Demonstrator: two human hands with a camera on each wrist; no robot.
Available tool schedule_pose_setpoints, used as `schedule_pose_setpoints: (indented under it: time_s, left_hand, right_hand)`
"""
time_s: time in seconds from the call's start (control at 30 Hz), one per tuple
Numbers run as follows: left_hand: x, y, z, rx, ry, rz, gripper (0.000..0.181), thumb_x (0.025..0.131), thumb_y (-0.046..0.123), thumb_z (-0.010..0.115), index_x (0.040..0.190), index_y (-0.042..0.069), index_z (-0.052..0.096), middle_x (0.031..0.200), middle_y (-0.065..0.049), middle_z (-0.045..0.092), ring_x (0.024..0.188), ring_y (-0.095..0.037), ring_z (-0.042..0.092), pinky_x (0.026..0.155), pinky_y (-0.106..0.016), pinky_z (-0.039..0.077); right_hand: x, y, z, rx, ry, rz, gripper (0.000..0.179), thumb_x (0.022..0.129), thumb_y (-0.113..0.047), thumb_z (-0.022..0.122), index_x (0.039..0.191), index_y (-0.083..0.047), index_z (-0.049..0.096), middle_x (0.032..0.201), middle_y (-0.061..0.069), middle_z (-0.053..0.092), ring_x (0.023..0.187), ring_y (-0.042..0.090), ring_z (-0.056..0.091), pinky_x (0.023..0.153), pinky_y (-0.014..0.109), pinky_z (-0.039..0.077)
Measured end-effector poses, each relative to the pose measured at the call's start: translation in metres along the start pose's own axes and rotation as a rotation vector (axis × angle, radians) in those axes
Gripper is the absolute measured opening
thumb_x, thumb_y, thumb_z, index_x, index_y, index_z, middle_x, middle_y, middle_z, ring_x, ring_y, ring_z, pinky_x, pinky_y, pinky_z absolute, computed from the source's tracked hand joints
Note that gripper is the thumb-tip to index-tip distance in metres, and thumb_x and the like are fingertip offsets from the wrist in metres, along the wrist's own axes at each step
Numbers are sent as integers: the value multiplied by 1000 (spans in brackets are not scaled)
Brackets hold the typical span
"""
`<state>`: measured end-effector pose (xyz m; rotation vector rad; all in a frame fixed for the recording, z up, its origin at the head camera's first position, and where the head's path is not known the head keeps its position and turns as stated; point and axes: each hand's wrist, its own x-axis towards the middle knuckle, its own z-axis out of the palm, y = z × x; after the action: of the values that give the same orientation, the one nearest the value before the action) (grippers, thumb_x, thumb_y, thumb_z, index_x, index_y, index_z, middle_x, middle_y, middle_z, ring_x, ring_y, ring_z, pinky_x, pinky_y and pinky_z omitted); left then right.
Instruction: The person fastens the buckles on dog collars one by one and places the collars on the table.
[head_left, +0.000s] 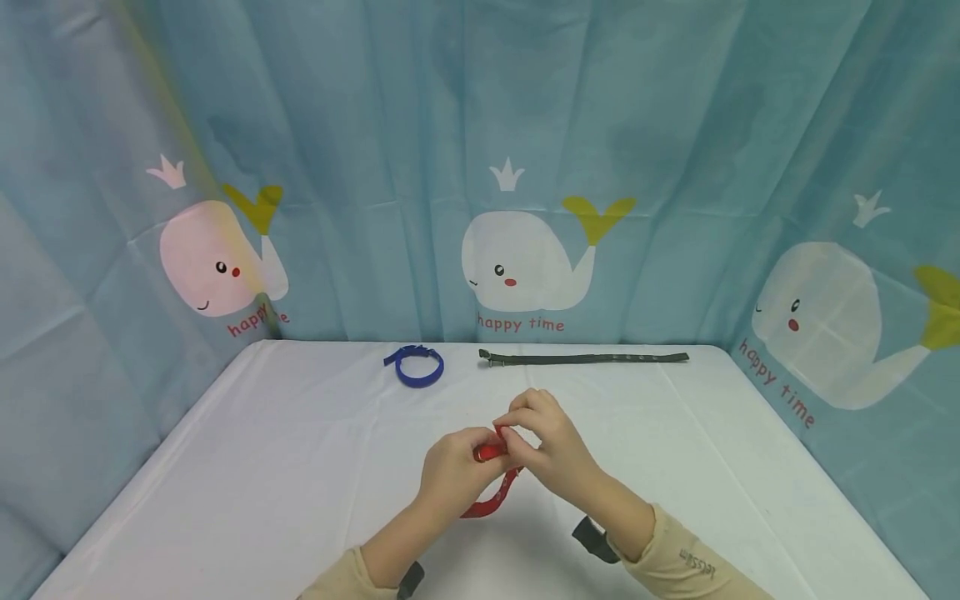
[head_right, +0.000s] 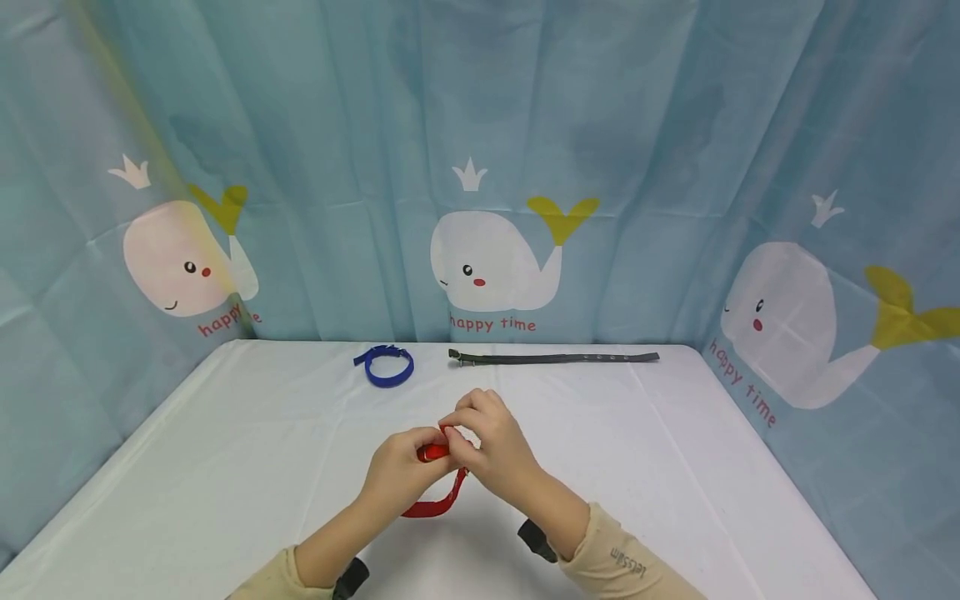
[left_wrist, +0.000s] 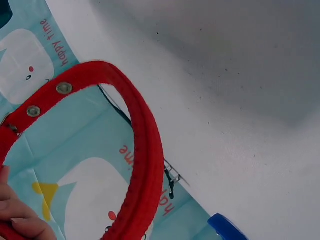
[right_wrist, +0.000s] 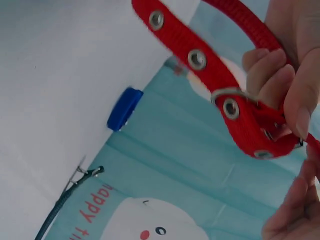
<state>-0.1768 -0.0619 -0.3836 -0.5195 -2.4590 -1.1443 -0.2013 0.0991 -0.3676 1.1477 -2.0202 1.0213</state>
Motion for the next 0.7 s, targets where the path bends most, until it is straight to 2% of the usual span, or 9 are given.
schedule_pose_setpoints:
  time_s: [0.17,0.27,0.37,0.5,0.6,0.7]
  left_hand:
    - [0,-1,1,19,-71,-45,20,76,27,84,79,10,73,67,6,65,60,-4,53,53,-19,43]
    - [1,0,2,6,-112,-92,21,75,27,83,84,11,74,72,5,68,65,-7,58,56,-20,46]
    - [1,2,1,-11,-128,-144,24,75,28,83,89,10,75,75,4,69,67,-10,60,58,-21,47]
    - [3,4,-1,-35,-142,-195,28,77,31,82,96,12,74,80,3,70,71,-12,61,60,-24,49]
    - [3,5,-5,-116,-185,-246,27,83,30,76,104,12,73,88,1,70,79,-16,61,65,-30,51]
    - [3,5,-9,-263,-247,-300,27,90,24,67,111,8,71,97,-3,70,89,-21,62,74,-39,51]
  right_hand:
    - [-1,-1,-2,83,11,98,19,80,13,64,89,-4,68,80,1,65,72,12,56,64,24,51]
    - [2,-3,-7,100,72,140,20,81,15,63,89,-3,68,79,2,65,69,13,55,62,24,50]
    - [6,-5,-14,109,128,190,18,84,14,61,91,-2,68,79,3,65,68,13,55,62,24,49]
    - [6,-5,-22,130,165,298,14,87,11,60,94,1,68,84,4,67,72,14,58,67,23,51]
    - [5,-5,-25,168,181,372,12,88,10,60,95,3,67,86,6,68,76,16,62,72,23,53]
    - [3,-3,-27,211,187,414,10,89,9,60,96,4,67,87,9,68,79,16,62,73,23,54]
